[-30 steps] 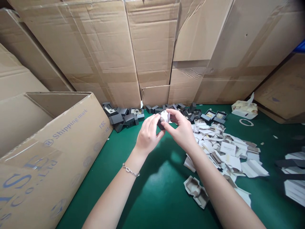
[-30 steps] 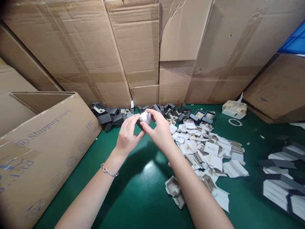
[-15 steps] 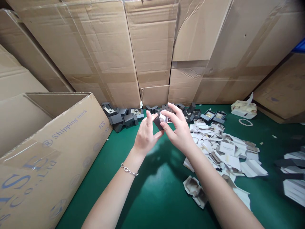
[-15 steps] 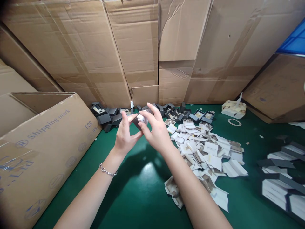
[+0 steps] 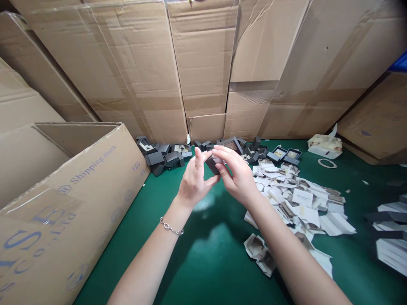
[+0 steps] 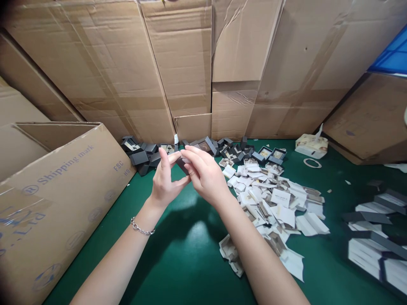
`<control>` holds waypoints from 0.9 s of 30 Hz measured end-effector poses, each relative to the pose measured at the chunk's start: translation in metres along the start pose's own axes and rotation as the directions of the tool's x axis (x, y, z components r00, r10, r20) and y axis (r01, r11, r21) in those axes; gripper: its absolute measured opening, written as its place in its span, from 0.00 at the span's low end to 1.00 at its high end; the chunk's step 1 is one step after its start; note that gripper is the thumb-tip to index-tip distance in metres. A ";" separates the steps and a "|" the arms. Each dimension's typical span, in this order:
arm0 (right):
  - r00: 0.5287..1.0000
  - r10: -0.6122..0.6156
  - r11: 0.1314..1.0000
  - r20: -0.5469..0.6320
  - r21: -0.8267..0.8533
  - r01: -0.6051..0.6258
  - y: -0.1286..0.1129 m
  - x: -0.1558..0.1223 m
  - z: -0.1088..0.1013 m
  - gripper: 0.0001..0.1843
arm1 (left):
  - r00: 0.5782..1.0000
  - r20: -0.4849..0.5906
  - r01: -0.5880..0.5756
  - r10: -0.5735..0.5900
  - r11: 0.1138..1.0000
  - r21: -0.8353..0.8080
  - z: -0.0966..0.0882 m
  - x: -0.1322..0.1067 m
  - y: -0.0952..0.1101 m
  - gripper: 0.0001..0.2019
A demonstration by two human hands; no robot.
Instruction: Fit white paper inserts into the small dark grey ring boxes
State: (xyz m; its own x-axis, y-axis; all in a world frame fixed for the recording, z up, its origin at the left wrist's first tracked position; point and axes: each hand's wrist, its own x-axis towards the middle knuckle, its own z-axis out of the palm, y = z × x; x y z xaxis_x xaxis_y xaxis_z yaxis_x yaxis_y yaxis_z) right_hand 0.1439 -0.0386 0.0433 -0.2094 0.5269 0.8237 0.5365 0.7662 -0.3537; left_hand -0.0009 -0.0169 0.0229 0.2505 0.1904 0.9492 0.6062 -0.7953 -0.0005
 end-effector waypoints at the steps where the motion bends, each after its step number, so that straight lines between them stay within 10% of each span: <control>1: 1.000 -0.002 1.000 0.002 0.014 0.002 0.000 0.000 0.000 0.16 | 1.000 -0.006 -0.006 0.006 1.000 0.005 0.000 0.000 0.000 0.48; 27: 0.993 0.115 0.992 -0.001 0.060 -0.114 -0.008 0.000 0.002 0.16 | 0.999 0.026 -0.031 0.032 0.999 -0.038 -0.001 0.001 0.000 0.45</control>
State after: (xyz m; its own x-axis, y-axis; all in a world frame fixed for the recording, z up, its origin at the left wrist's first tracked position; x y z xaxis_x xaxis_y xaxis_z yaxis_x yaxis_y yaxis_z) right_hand 0.1385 -0.0439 0.0450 -0.1460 0.6111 0.7780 0.5074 0.7214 -0.4714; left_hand -0.0015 -0.0173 0.0242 0.2892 0.1799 0.9402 0.5693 -0.8219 -0.0179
